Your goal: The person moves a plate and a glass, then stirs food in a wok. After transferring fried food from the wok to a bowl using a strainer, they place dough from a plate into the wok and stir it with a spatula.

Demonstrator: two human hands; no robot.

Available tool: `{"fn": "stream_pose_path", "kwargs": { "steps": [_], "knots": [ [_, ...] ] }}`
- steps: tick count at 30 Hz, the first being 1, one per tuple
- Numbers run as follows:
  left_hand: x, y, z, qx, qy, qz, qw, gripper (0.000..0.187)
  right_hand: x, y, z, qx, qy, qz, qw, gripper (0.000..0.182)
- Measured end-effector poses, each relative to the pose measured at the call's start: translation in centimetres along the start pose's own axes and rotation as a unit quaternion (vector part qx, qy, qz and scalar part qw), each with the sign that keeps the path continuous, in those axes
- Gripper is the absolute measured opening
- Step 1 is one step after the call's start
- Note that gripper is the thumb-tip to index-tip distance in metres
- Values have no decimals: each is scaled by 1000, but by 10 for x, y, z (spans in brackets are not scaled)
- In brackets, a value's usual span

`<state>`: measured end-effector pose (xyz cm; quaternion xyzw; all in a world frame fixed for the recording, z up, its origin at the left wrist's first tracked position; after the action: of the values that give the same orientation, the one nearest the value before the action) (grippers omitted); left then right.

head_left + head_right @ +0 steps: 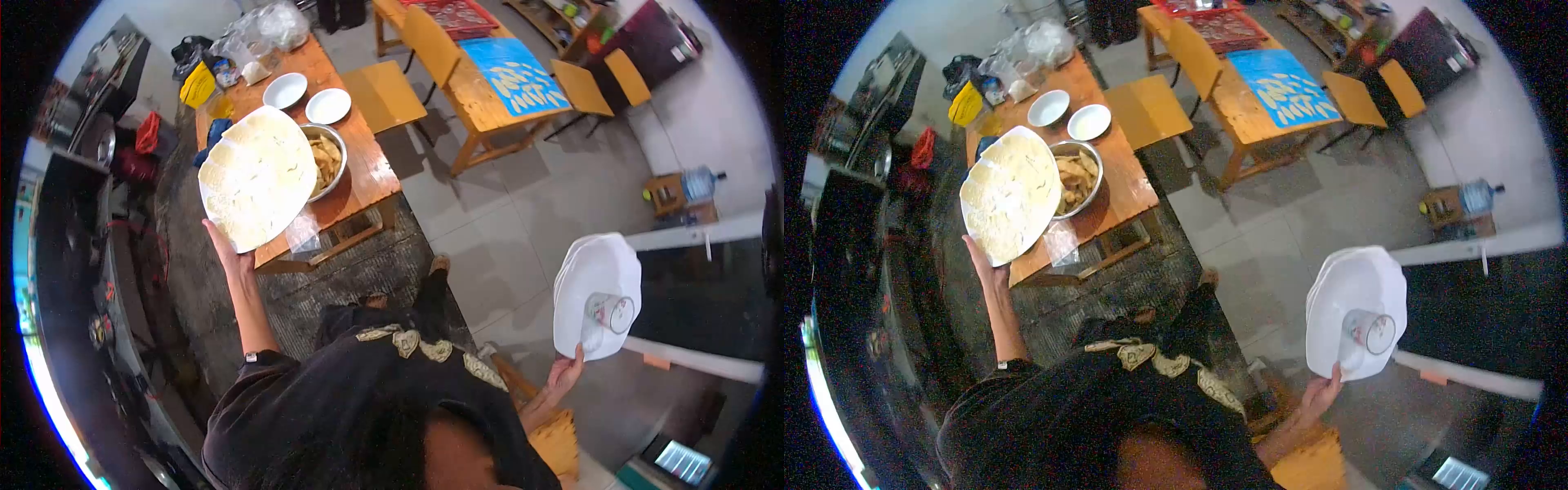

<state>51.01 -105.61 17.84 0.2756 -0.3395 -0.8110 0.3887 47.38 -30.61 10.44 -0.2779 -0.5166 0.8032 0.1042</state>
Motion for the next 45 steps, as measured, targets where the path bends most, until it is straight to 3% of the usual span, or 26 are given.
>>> {"fn": "stream_pose_path", "kwargs": {
  "steps": [5, 8, 10, 14, 18, 19, 20, 23, 26, 33, 39, 45],
  "knots": [
    [-18, -13, 8, 6, 125, 70, 990, 62, 118, -7, 136, -18, -128, 58, 990, 53],
    [-25, -19, 5, -1, 107, 112, 988, 69, 175, -13, 248, -41, -231, 45, 971, 53],
    [-38, -20, 6, -11, 165, 126, 978, 68, 215, 4, 311, -57, -281, 73, 955, 54],
    [-57, -21, 13, -5, 243, 173, 955, 69, 271, 66, 442, -71, -388, 132, 909, 53],
    [-65, -21, -10, 19, 318, 238, 918, 66, 277, 146, 569, -53, -481, 180, 856, 52],
    [-70, -20, -20, 21, 341, 256, 904, 65, 263, 156, 597, -60, -498, 144, 853, 54],
    [-69, -23, -27, -2, 311, 271, 911, 65, 265, 187, 620, -69, -521, 186, 830, 55],
    [-78, -27, -26, 3, 346, 309, 886, 66, 256, 247, 694, -51, -591, 200, 780, 55],
    [-91, -29, -19, -19, 379, 325, 866, 66, 244, 308, 757, -67, -646, 252, 718, 51],
    [-130, -59, 5, -53, 476, 373, 795, 63, 236, 421, 863, -136, -677, 296, 660, 46],
    [-124, -71, 68, -54, 559, 401, 723, 61, 246, 454, 925, -177, -705, 314, 611, 55],
    [-116, -94, 84, -58, 572, 391, 719, 64, 255, 487, 958, -247, -723, 331, 554, 51]
  ]
}}
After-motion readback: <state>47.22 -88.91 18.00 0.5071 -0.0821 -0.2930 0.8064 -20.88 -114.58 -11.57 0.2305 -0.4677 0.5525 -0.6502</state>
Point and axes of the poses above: each hand's wrist, its own x-axis towards the middle knuckle, its own z-axis out of the palm, y = z × x, the point moved 7 cm from there along x, towards the middle knuckle, and after that the axes turned 6 degrees about -x, right-handed, at the moved point
